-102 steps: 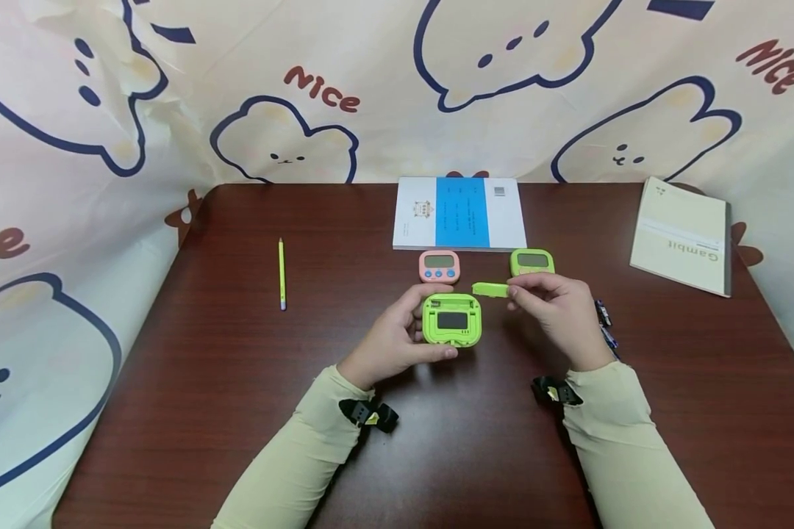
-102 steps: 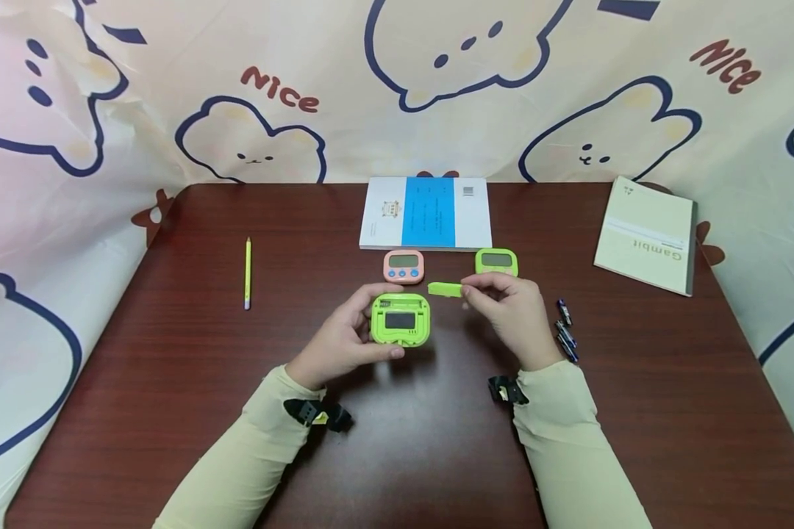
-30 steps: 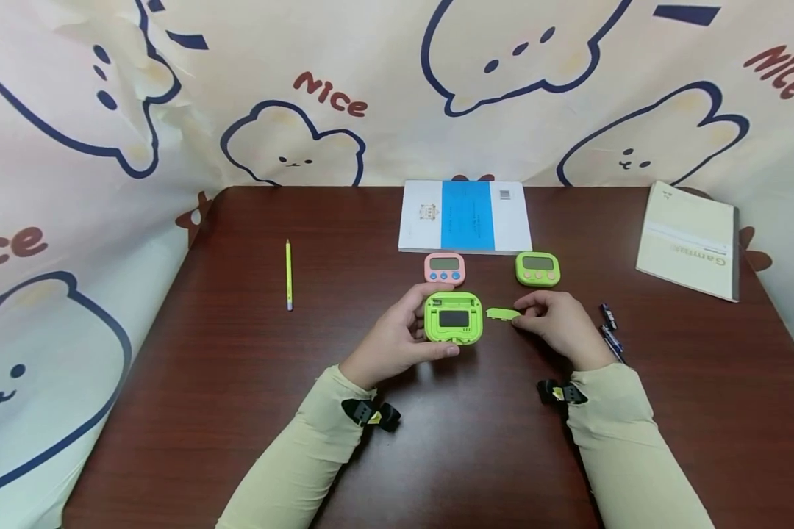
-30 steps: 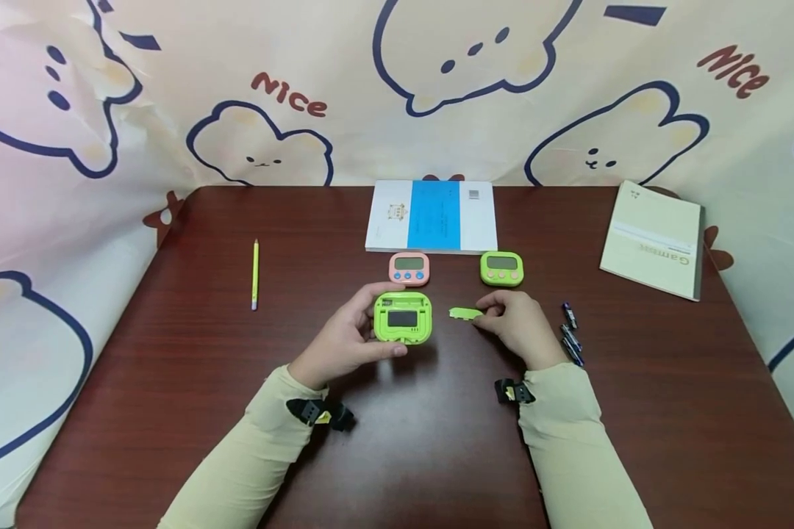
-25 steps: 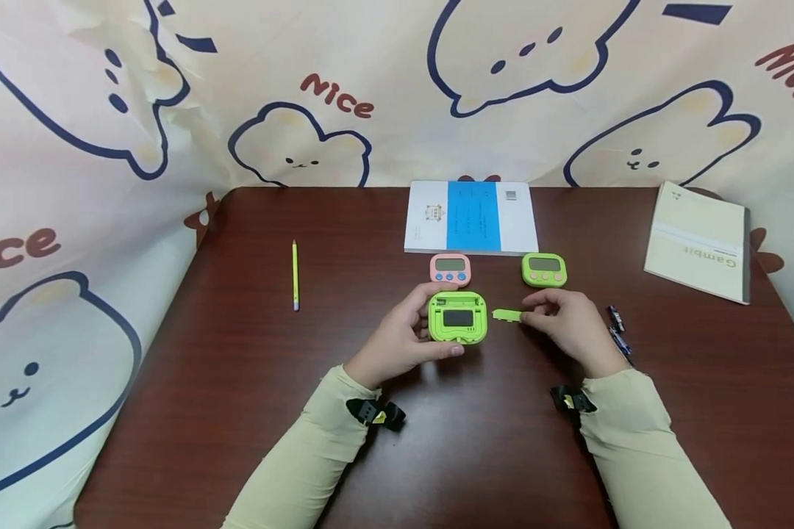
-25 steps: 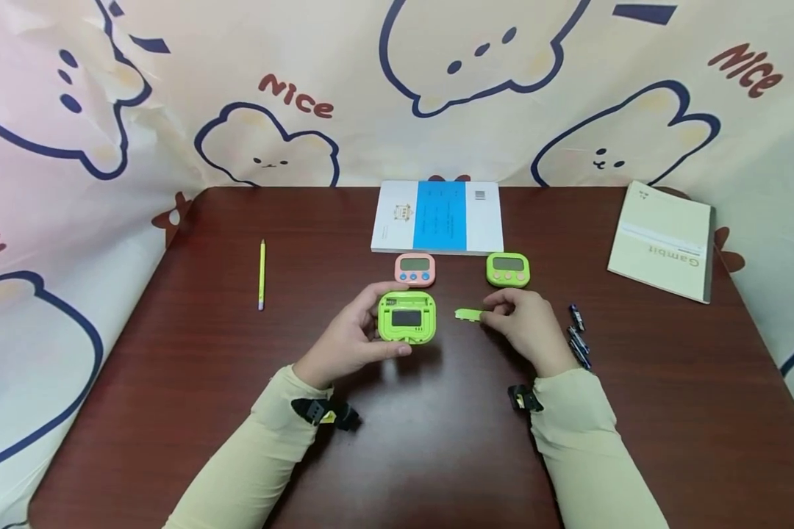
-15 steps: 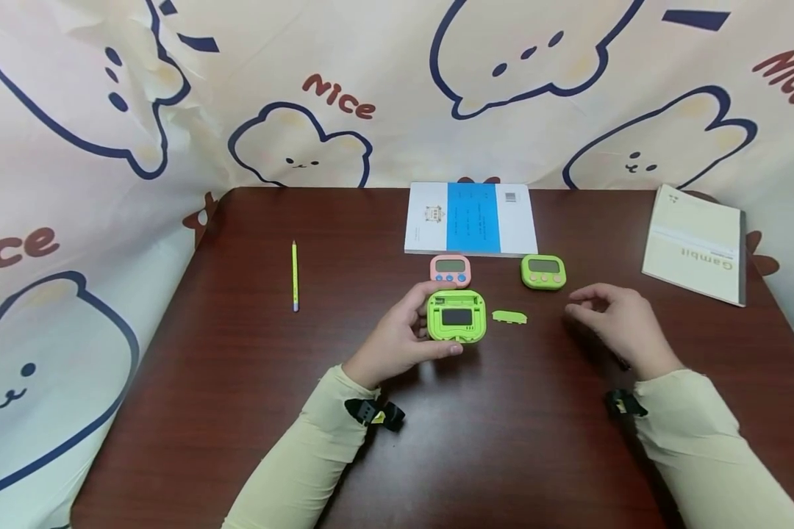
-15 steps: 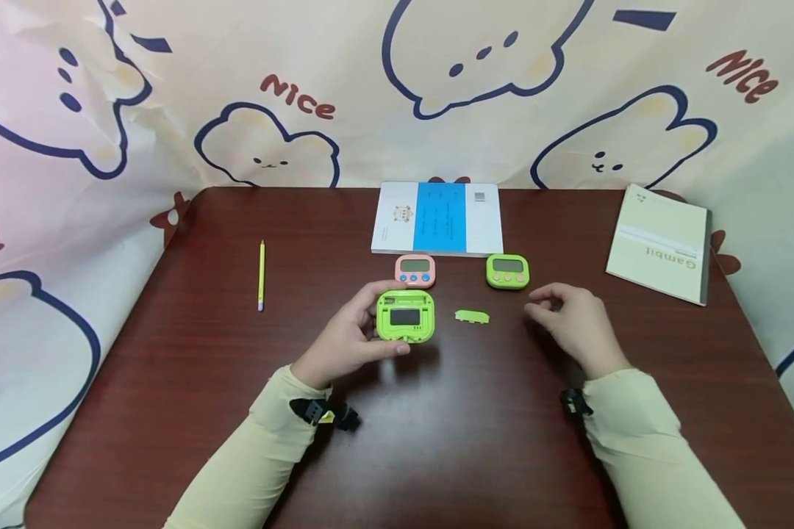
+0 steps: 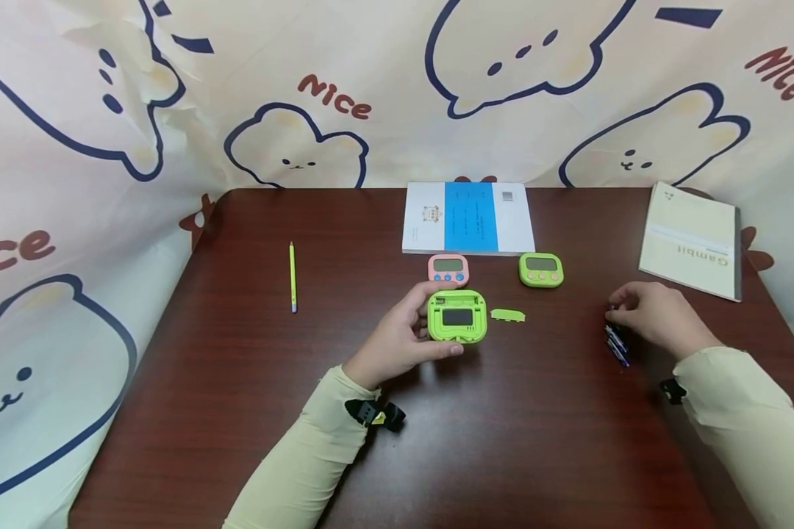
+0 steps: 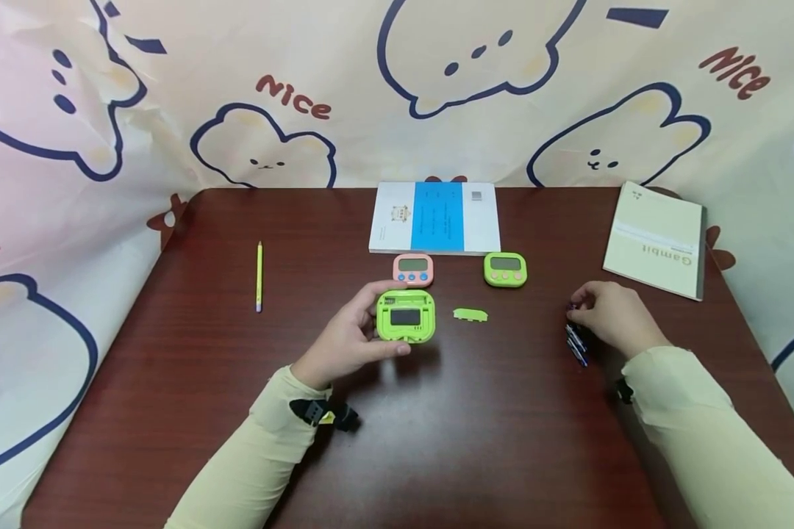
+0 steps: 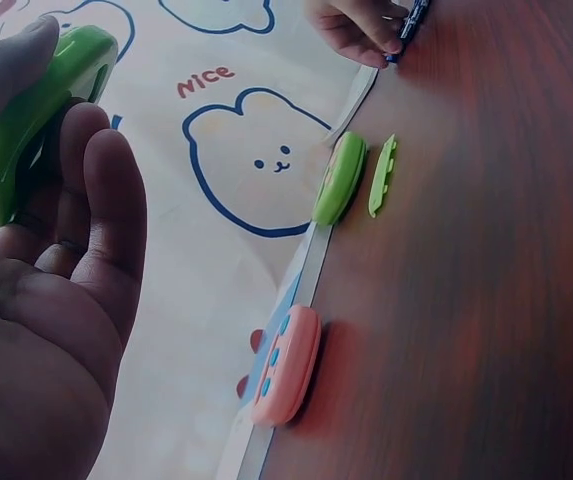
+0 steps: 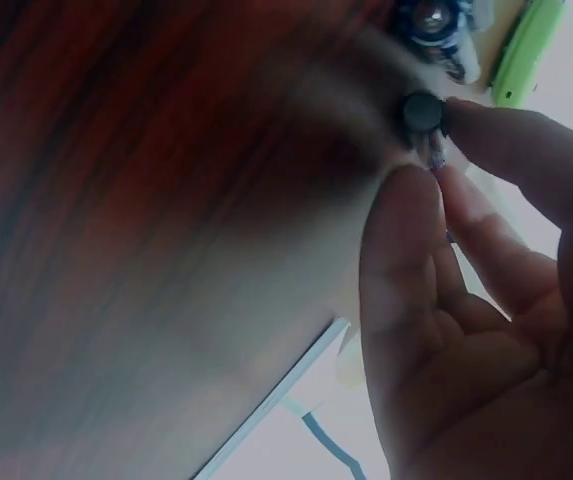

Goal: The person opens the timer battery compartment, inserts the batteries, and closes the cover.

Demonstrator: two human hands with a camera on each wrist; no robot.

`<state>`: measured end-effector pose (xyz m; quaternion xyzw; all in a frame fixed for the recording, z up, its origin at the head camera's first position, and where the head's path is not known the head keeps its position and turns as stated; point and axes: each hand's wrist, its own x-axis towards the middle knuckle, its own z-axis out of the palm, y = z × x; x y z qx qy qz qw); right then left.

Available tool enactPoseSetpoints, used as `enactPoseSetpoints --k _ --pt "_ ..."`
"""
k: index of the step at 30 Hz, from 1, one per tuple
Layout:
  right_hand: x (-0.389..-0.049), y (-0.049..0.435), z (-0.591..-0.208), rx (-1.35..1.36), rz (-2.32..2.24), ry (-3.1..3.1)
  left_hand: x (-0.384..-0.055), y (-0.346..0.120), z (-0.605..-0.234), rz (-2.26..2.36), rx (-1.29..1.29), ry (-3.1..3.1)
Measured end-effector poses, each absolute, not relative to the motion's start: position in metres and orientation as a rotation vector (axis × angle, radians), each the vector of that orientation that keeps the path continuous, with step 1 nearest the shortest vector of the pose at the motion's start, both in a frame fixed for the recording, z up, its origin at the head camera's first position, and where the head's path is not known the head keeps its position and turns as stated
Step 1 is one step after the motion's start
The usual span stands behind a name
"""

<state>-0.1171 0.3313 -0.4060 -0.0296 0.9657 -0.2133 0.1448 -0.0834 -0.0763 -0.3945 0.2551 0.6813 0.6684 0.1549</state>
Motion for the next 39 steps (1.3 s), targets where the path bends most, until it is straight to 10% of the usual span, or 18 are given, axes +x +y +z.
enactPoseSetpoints --k 39 --pt "-0.062 0.192 -0.333 -0.277 -1.556 2.799 -0.079 -0.073 -0.390 1.877 0.744 1.991"
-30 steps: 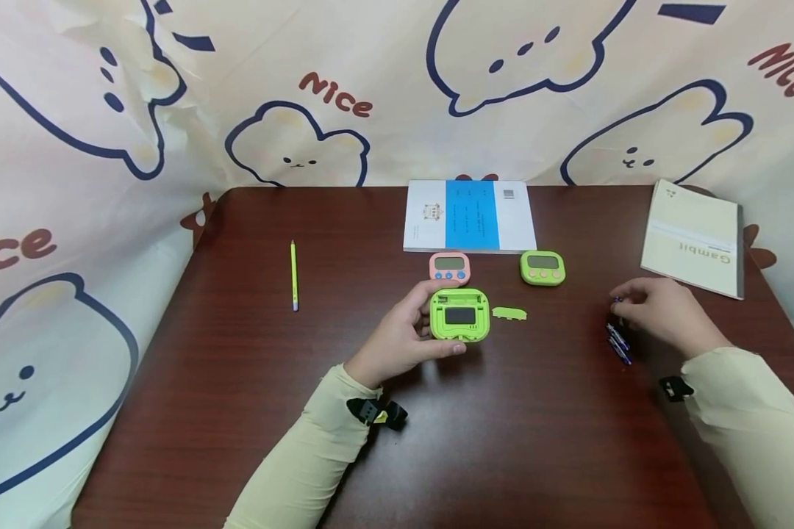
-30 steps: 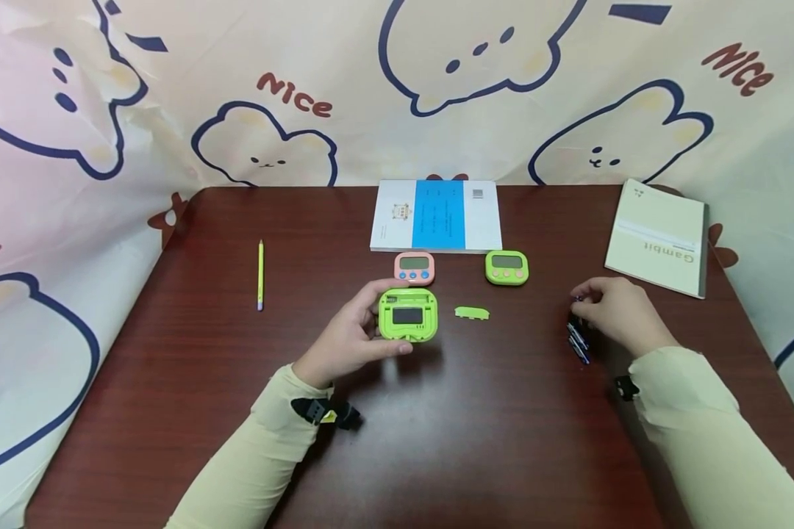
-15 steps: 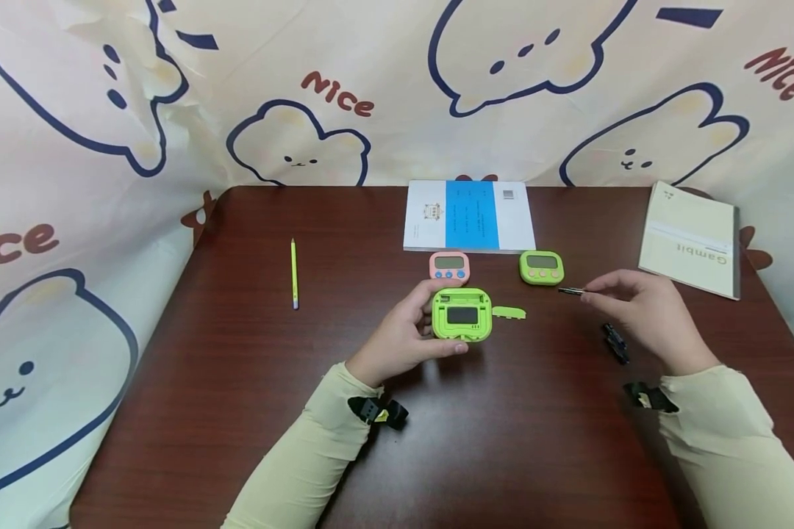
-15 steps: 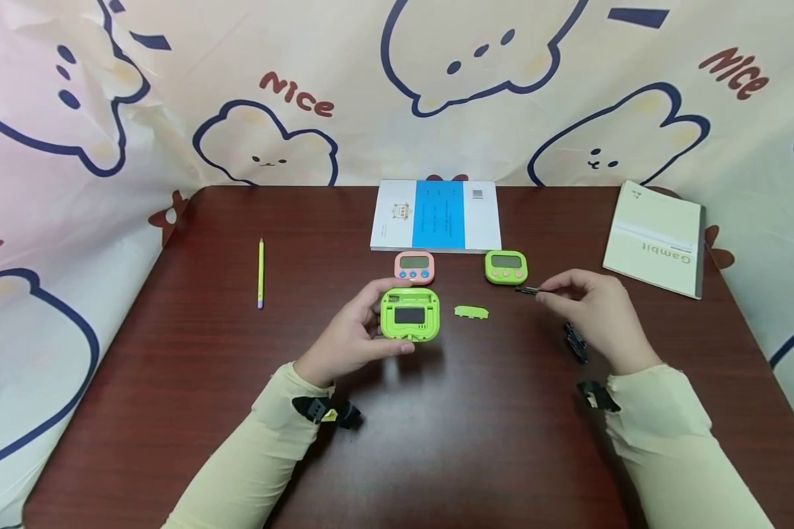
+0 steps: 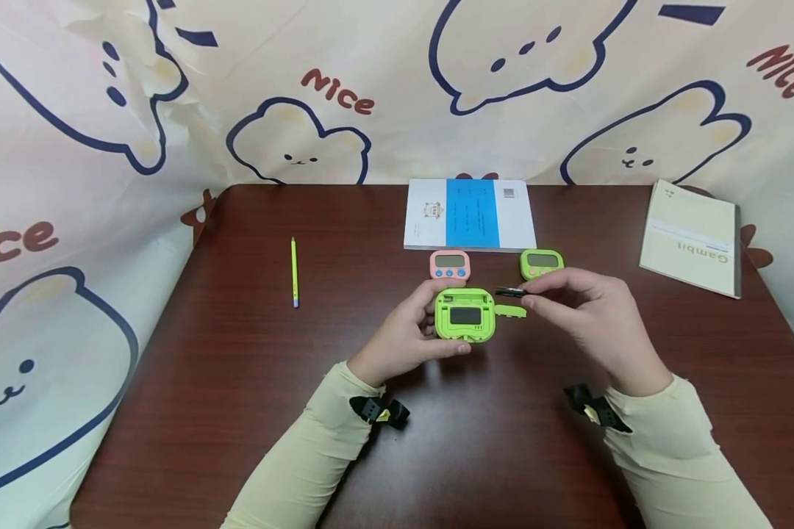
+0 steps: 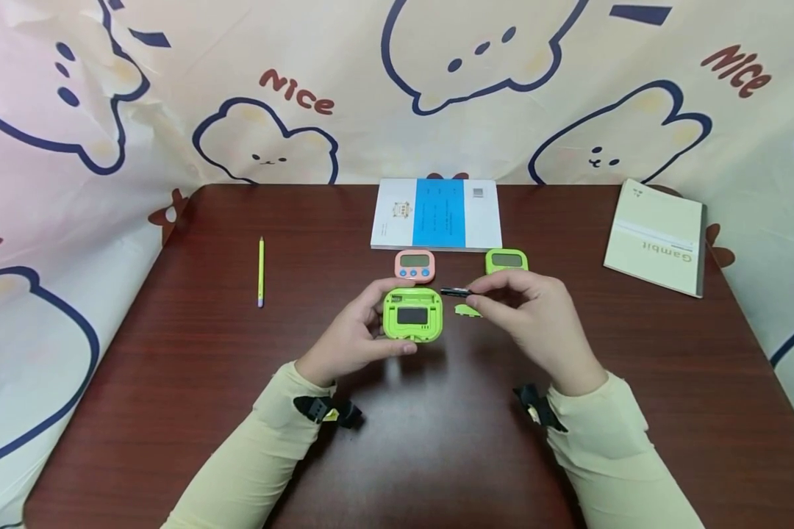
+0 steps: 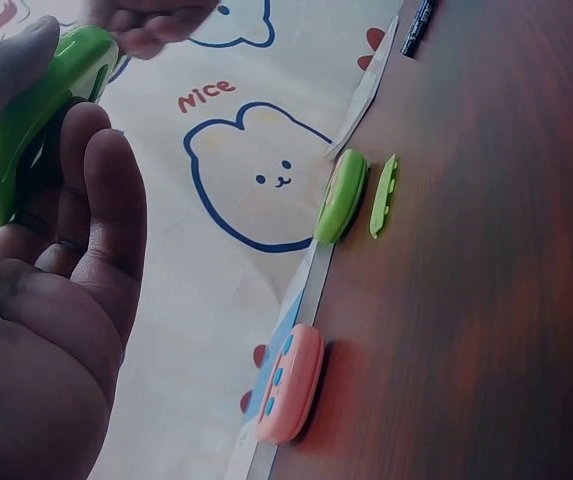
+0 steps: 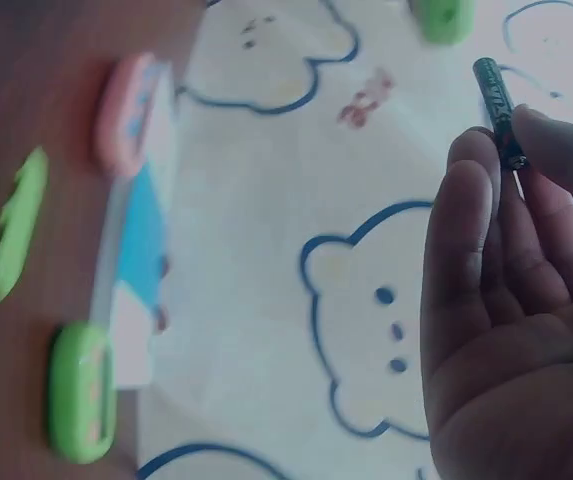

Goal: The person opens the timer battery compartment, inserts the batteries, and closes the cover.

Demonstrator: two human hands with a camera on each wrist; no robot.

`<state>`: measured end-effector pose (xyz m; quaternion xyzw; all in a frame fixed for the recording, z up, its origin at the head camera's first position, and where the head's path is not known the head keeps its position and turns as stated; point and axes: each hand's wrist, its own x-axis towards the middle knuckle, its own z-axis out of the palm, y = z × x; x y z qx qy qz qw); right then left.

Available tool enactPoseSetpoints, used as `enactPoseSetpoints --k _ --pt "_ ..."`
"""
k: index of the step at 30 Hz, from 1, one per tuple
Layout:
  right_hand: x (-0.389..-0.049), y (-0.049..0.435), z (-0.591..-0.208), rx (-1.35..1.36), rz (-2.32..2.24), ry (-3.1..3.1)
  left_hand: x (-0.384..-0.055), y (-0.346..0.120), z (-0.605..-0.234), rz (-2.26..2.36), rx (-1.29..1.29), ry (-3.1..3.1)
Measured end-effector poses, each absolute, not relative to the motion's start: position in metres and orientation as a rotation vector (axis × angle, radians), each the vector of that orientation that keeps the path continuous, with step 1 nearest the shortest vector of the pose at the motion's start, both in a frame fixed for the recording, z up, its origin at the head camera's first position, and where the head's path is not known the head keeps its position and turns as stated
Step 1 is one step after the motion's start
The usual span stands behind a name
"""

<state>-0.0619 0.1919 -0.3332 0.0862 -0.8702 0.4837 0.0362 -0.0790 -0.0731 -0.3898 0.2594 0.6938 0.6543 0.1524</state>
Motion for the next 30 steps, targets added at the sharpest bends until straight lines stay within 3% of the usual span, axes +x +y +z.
enactPoseSetpoints --k 10,30 --pt "-0.066 0.161 -0.332 0.423 1.559 -2.629 -0.078 -0.074 -0.388 1.877 0.747 1.976" --pt "-0.074 0.164 -0.360 0.273 1.858 -2.646 -0.077 -0.071 -0.389 1.884 0.771 1.989"
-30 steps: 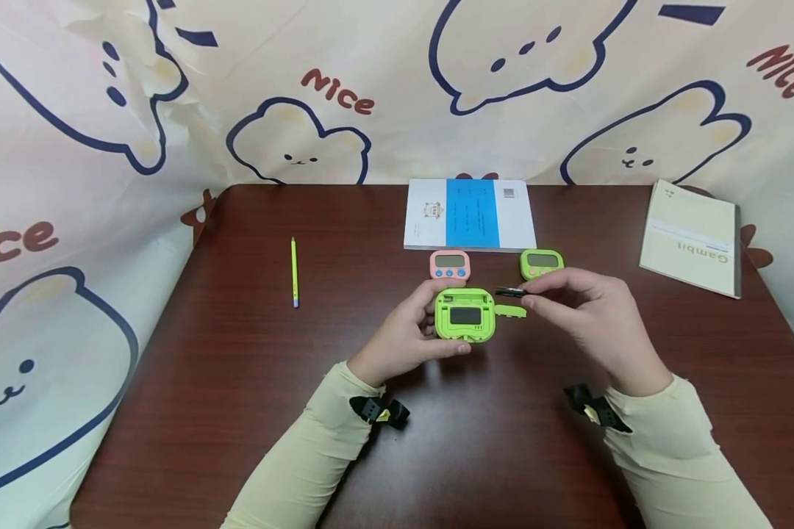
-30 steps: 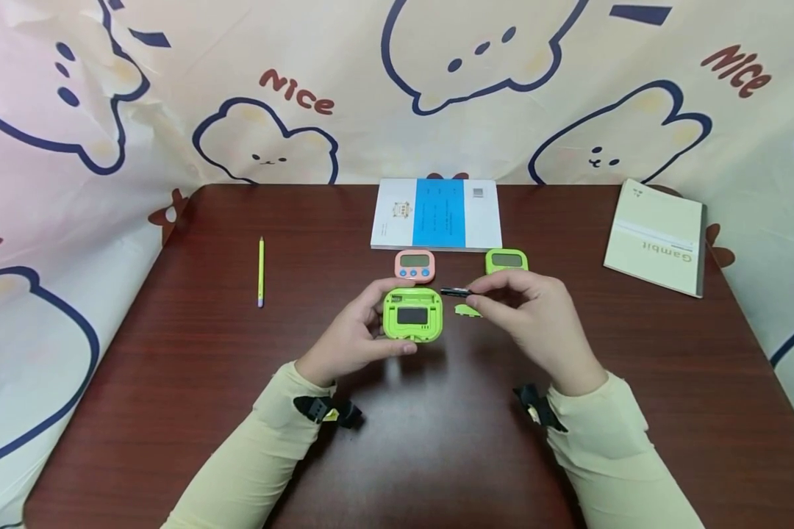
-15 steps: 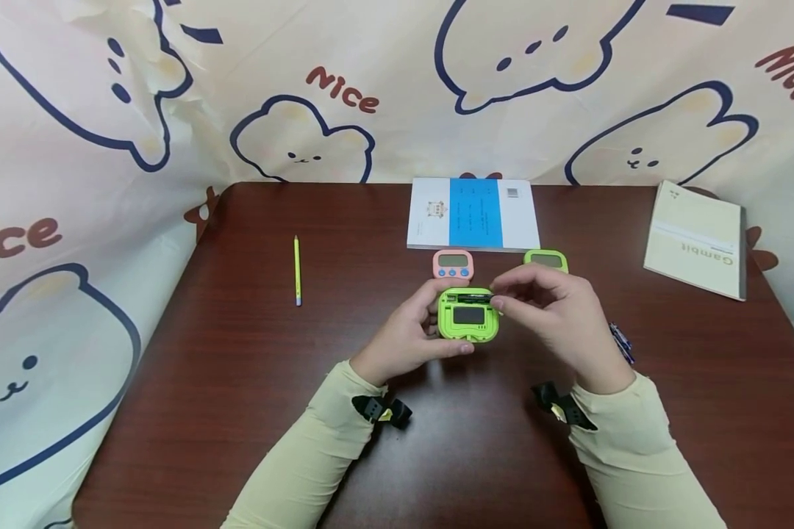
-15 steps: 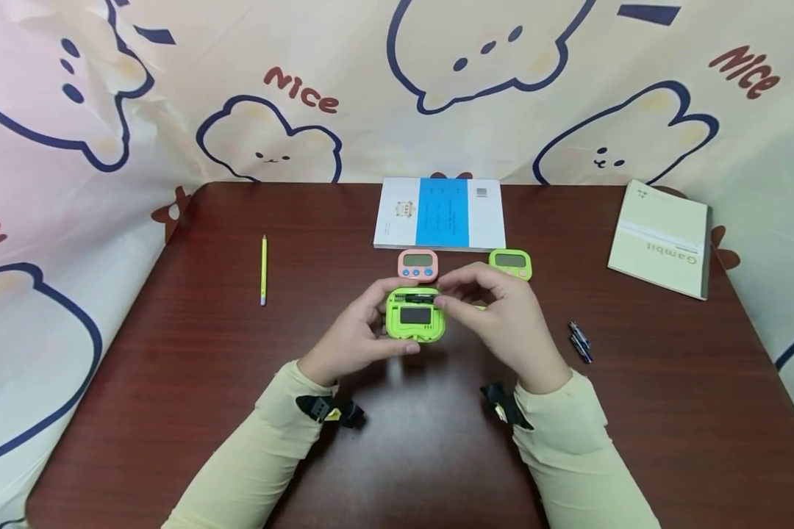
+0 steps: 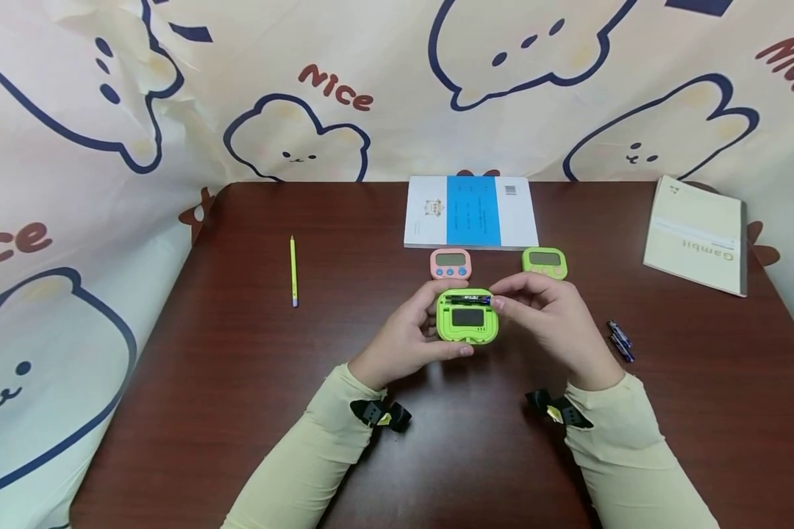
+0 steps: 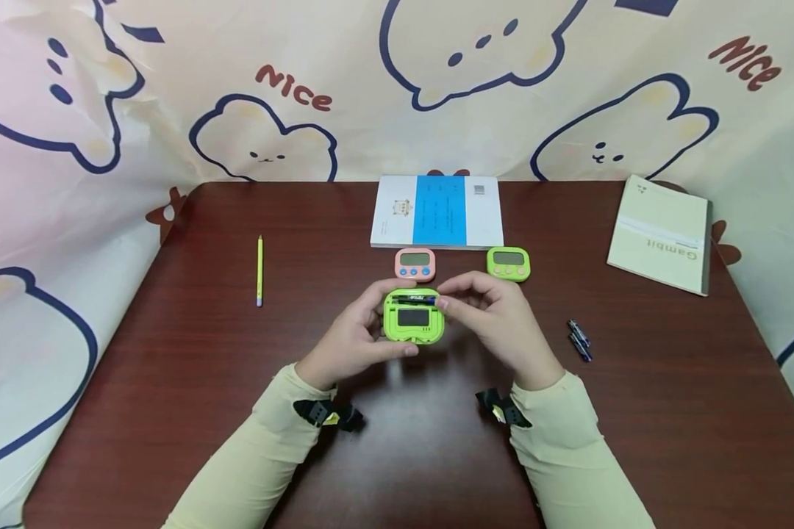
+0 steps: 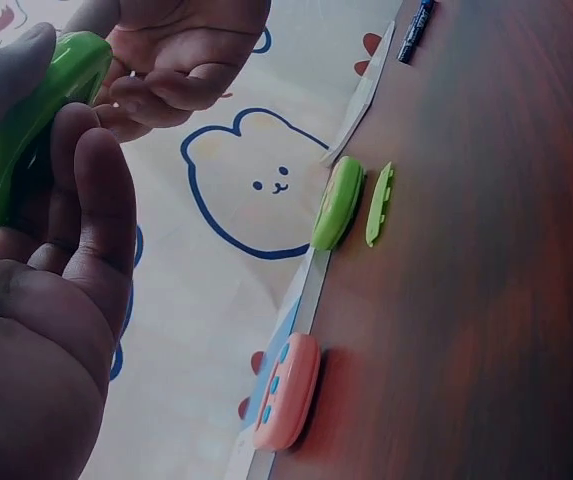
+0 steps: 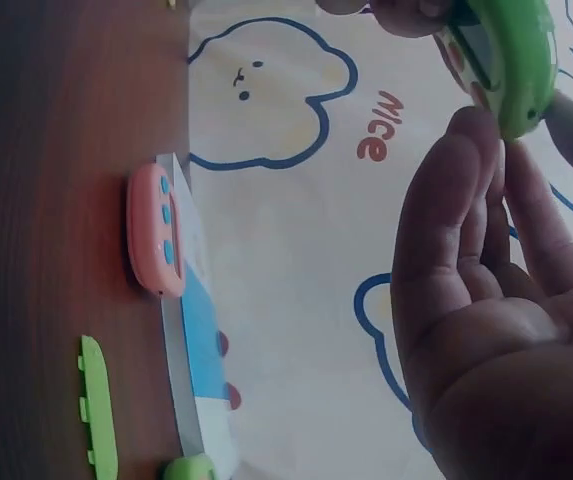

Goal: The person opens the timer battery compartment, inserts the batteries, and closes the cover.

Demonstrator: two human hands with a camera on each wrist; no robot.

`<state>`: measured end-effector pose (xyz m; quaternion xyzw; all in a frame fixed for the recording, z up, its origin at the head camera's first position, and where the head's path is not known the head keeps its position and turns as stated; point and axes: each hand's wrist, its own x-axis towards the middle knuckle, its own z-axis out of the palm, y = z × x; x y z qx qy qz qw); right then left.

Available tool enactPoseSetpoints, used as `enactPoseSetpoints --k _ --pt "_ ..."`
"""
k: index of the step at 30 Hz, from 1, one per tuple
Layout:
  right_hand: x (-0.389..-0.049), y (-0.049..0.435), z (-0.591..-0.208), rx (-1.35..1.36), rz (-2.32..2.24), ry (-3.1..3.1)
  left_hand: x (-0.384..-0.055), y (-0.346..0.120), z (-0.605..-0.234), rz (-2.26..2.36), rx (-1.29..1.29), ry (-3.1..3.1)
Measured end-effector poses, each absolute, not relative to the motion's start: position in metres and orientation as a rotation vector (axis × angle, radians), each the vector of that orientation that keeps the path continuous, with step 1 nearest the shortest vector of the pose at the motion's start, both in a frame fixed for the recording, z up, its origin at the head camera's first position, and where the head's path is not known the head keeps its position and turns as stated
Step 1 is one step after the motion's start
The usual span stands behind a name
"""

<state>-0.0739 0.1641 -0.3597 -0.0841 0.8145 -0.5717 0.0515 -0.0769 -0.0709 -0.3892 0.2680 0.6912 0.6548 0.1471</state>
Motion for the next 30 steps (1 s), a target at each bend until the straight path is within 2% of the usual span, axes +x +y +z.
enactPoseSetpoints --k 11,20,30 --pt "-0.073 0.155 -0.360 -0.163 -1.843 2.370 -0.076 -0.068 -0.391 1.823 0.768 2.050" --pt "-0.071 0.148 -0.359 -0.111 -1.716 2.535 -0.074 -0.062 -0.395 1.844 0.792 2.045" --pt "-0.080 0.172 -0.369 -0.322 -1.730 2.516 -0.074 -0.061 -0.393 1.897 0.760 1.987"
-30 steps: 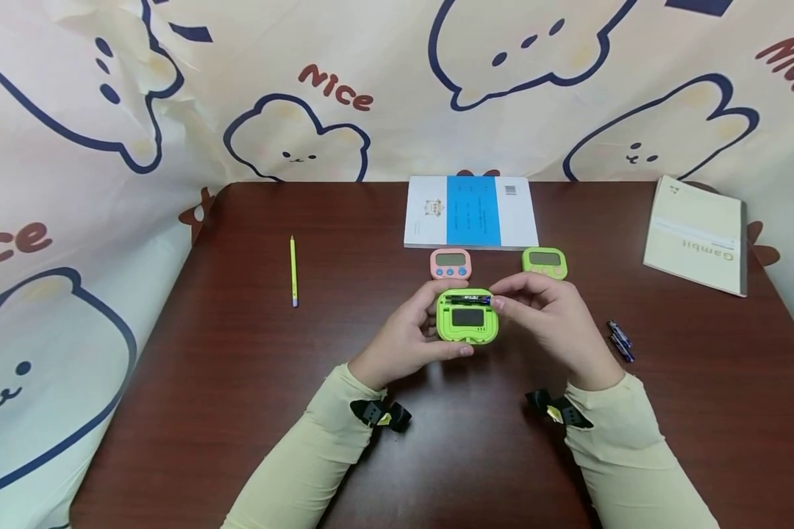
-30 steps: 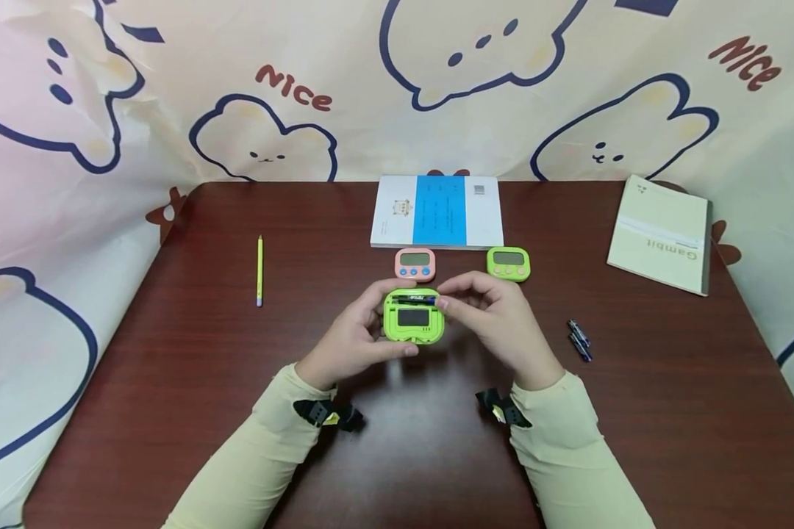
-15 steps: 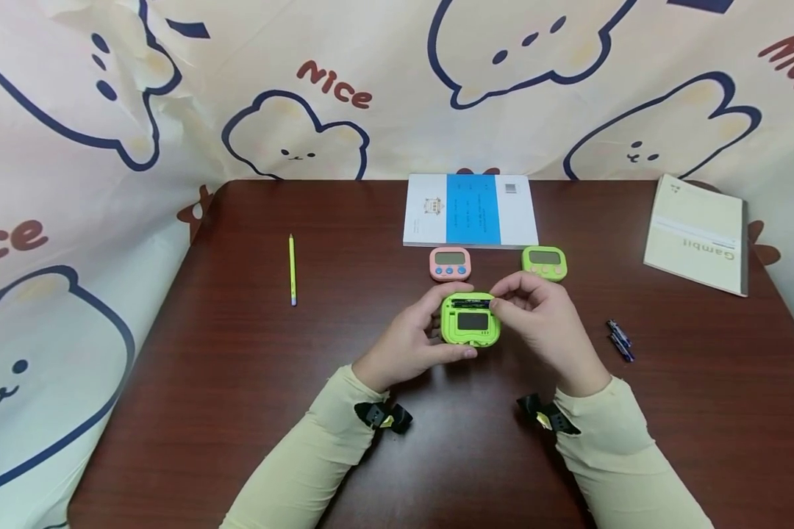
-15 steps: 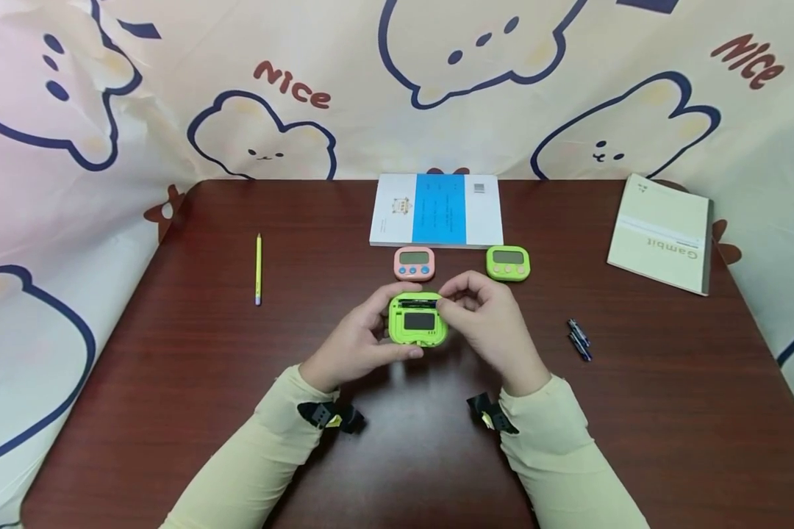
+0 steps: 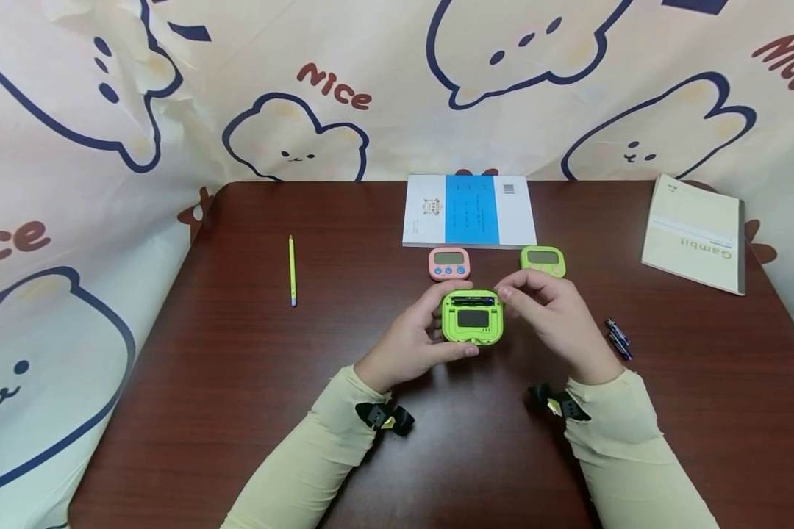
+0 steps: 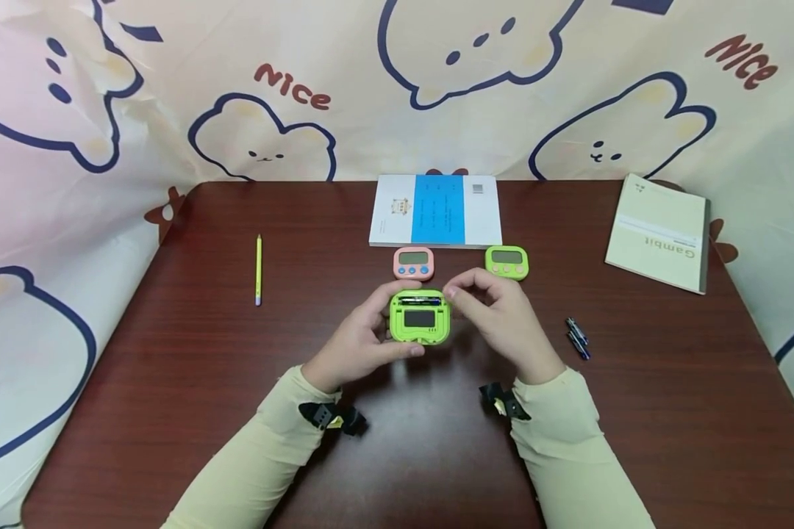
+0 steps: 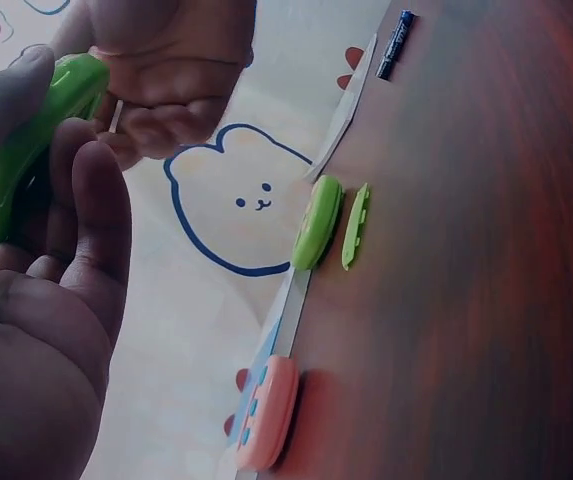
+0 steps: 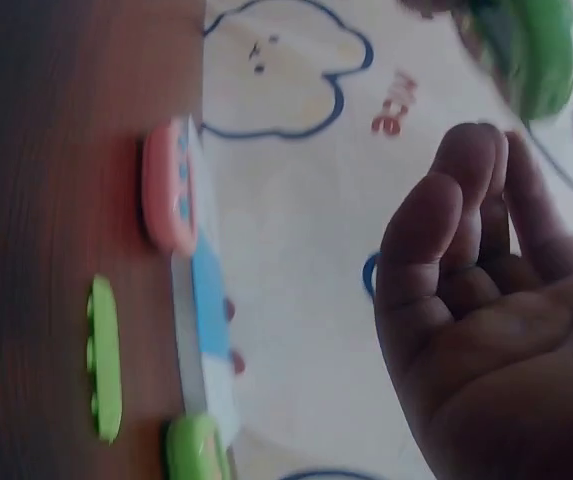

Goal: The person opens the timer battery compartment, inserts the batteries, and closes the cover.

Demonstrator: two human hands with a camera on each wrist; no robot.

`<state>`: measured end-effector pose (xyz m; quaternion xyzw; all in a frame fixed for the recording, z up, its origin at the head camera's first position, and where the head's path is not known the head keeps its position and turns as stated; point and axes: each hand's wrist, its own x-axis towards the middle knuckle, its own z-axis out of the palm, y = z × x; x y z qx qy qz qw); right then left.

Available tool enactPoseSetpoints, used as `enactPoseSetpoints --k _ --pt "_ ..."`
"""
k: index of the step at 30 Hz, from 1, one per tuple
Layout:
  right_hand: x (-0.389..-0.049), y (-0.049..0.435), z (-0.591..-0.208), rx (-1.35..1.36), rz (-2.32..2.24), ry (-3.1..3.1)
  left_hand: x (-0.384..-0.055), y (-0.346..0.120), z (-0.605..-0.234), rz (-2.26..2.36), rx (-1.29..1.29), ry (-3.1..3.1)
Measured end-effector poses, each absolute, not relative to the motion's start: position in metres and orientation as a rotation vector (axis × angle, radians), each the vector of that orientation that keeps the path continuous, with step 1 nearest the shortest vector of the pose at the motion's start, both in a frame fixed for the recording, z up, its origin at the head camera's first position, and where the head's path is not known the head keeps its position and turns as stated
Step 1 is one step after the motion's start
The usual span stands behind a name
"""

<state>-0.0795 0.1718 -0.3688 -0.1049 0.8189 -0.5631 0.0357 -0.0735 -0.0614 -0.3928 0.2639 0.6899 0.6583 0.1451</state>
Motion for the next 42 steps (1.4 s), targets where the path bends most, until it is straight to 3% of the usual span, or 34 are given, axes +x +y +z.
enactPoseSetpoints --k 17,42 --pt "-0.108 0.207 -0.419 -0.140 -1.327 2.598 -0.074 -0.065 -0.388 1.883 0.742 2.002" --pt "-0.109 0.197 -0.426 -0.171 -0.949 2.658 -0.074 -0.066 -0.389 1.919 0.754 1.949"
